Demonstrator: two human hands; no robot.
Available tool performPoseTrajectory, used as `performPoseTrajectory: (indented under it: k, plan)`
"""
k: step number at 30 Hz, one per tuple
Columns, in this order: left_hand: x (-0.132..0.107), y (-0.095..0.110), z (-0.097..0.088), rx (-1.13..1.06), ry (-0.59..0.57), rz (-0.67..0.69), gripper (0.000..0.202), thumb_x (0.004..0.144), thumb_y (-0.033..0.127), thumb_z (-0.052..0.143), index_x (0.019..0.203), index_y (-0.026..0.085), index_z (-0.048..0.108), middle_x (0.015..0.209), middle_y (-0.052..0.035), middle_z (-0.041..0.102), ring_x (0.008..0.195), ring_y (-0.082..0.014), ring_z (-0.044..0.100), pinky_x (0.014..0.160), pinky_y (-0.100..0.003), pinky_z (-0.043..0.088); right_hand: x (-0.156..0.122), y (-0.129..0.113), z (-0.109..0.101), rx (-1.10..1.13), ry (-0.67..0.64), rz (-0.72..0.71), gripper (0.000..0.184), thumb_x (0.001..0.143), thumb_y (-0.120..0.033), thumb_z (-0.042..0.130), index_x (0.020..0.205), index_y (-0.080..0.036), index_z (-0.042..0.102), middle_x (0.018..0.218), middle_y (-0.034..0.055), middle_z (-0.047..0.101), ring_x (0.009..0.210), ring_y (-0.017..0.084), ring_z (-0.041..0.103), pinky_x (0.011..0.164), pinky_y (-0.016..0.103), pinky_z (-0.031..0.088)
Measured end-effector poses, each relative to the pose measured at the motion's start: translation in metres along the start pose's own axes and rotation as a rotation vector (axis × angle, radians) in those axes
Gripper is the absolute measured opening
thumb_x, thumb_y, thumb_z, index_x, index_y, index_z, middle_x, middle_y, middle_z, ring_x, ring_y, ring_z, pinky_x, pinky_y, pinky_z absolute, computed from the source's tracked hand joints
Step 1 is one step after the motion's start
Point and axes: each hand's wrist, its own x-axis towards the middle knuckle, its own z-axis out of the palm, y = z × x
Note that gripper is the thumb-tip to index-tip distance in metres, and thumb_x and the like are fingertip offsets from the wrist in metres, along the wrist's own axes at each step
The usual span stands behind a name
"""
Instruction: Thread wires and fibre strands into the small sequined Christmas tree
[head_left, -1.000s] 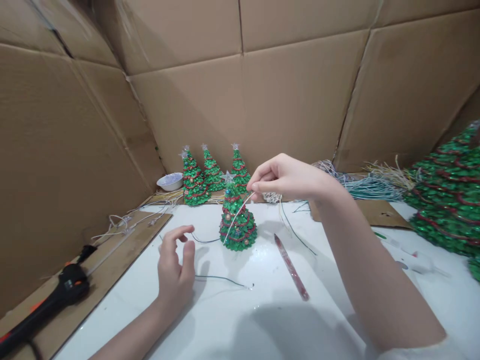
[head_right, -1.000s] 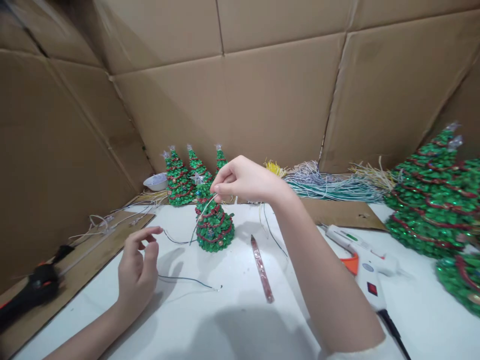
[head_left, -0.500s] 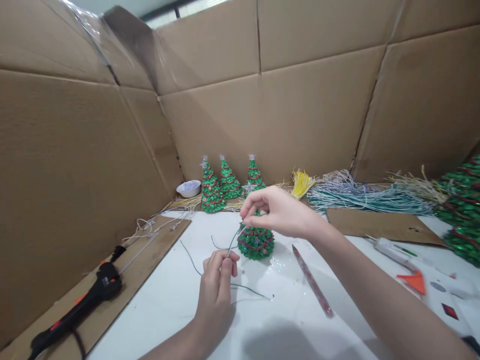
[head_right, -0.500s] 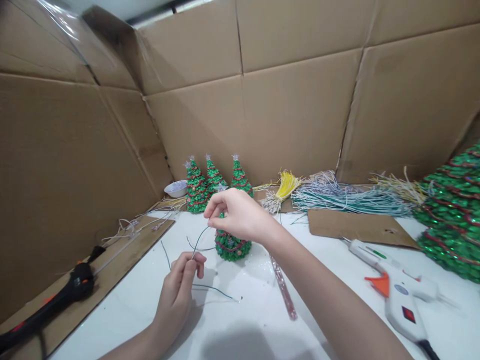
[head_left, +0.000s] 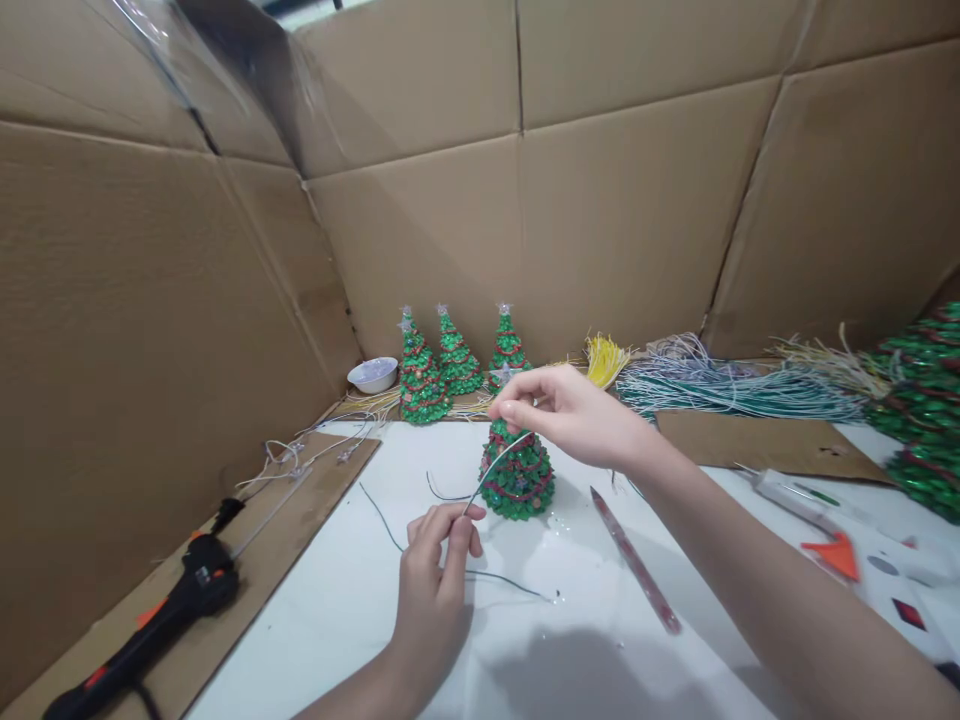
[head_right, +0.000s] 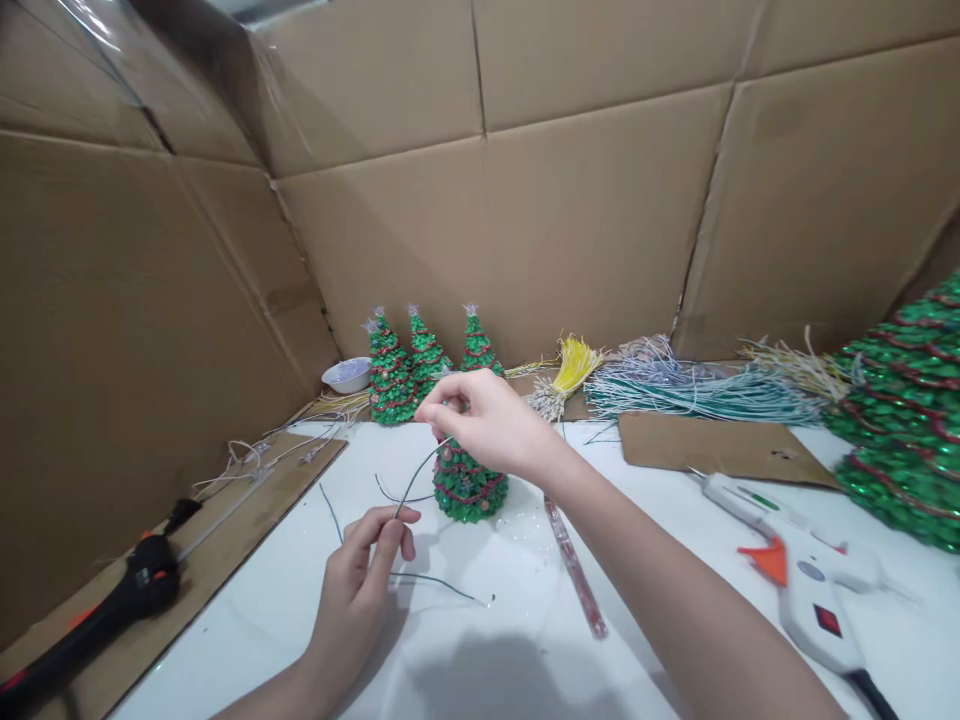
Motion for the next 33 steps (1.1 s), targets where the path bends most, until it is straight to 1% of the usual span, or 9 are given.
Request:
performPoseTrajectory:
  k: [3,5,7,11,14,18,23,28,33]
  plan:
    - [0.0007,0.0008,-0.0007,0.023,0.007,0.032,0.024,0.086,0.034,0.04,0.079,0.022,0.06,0.063,0.0009,0.058,0.075,-0.0185,0.052,0.074,-0.03,0.035,0.0018,0.0014,0.0012,0.007,0.025,0.042,0.019,0.081,-0.028,0.05,0.071,-0.014,0.058,0.06,0.0003,0.055,0.053,0.008,0.049,0.05,0.022,0.039]
    - [0.0013,0.0014,-0.0008,0.026,0.014,0.036,0.023,0.086,0.034,0.04,0.081,0.023,0.06,0.062,0.0012,0.059,0.075,-0.0185,0.053,0.075,-0.031,0.034,0.0015,0.0012,0.0003,0.042,0.029,0.045,0.014,0.082,-0.021,0.049,0.079,-0.013,0.059,0.068,0.0014,0.058,0.059,0.008,0.052,0.055,0.02,0.04]
    - [0.0017,0.0017,-0.0005,0.021,0.018,0.026,0.023,0.086,0.034,0.04,0.082,0.023,0.06,0.063,0.0014,0.06,0.076,-0.0186,0.053,0.075,-0.031,0.035,0.0007,0.0012,-0.0017,0.087,0.012,0.048,0.016,0.083,-0.013,0.044,0.088,-0.013,0.059,0.078,0.0027,0.061,0.065,0.007,0.053,0.059,0.019,0.04]
    - [0.0012,0.0014,-0.0004,0.028,0.021,0.009,0.023,0.085,0.036,0.04,0.082,0.023,0.06,0.064,0.0007,0.061,0.079,-0.0196,0.053,0.076,-0.032,0.036,0.0008,0.0034,-0.0052,0.101,-0.04,0.083,0.022,0.084,-0.011,0.041,0.097,-0.012,0.058,0.082,0.0037,0.063,0.055,0.005,0.047,0.049,0.018,0.034]
    - [0.0008,0.0018,-0.0013,0.041,0.02,0.003,0.025,0.085,0.037,0.039,0.083,0.023,0.06,0.065,-0.0003,0.062,0.078,-0.0204,0.054,0.076,-0.033,0.037,0.0018,0.0046,-0.0065,0.094,-0.063,0.081,0.023,0.08,-0.008,0.043,0.098,-0.011,0.057,0.084,0.0051,0.065,0.054,0.005,0.046,0.045,0.018,0.031]
    - [0.0012,0.0035,-0.0013,0.049,0.012,0.011,0.024,0.085,0.037,0.04,0.082,0.023,0.059,0.065,0.0002,0.062,0.079,-0.0204,0.054,0.077,-0.033,0.037,0.0022,0.0048,-0.0066,0.131,-0.05,0.089,0.023,0.072,-0.008,0.053,0.095,-0.012,0.056,0.079,0.0049,0.064,0.059,0.007,0.053,0.046,0.018,0.036]
    - [0.0008,0.0049,-0.0003,0.045,0.009,0.027,0.022,0.085,0.035,0.041,0.081,0.023,0.059,0.065,0.0009,0.063,0.08,-0.0198,0.055,0.078,-0.033,0.036,0.002,0.006,-0.0061,0.158,-0.013,0.082,0.031,0.064,-0.018,0.067,0.092,-0.013,0.056,0.061,-0.0021,0.057,0.056,0.009,0.054,0.051,0.02,0.04]
    - [0.0004,0.0054,-0.0015,0.051,0.007,0.044,0.022,0.086,0.034,0.04,0.081,0.023,0.059,0.065,0.0012,0.063,0.08,-0.0196,0.055,0.078,-0.033,0.036,-0.0001,0.0014,-0.0072,0.064,-0.004,0.061,0.012,0.072,-0.022,0.059,0.079,-0.013,0.063,0.066,0.0006,0.061,0.046,0.004,0.045,0.043,0.019,0.032]
    - [0.0004,0.0045,-0.0013,0.055,-0.01,0.073,0.022,0.086,0.033,0.041,0.081,0.023,0.059,0.065,0.0009,0.063,0.078,-0.0193,0.055,0.077,-0.033,0.036,-0.0006,-0.0001,-0.0067,-0.007,0.051,0.111,0.029,0.077,-0.036,0.055,0.06,-0.013,0.059,0.042,-0.003,0.05,0.038,0.005,0.04,0.041,0.02,0.028]
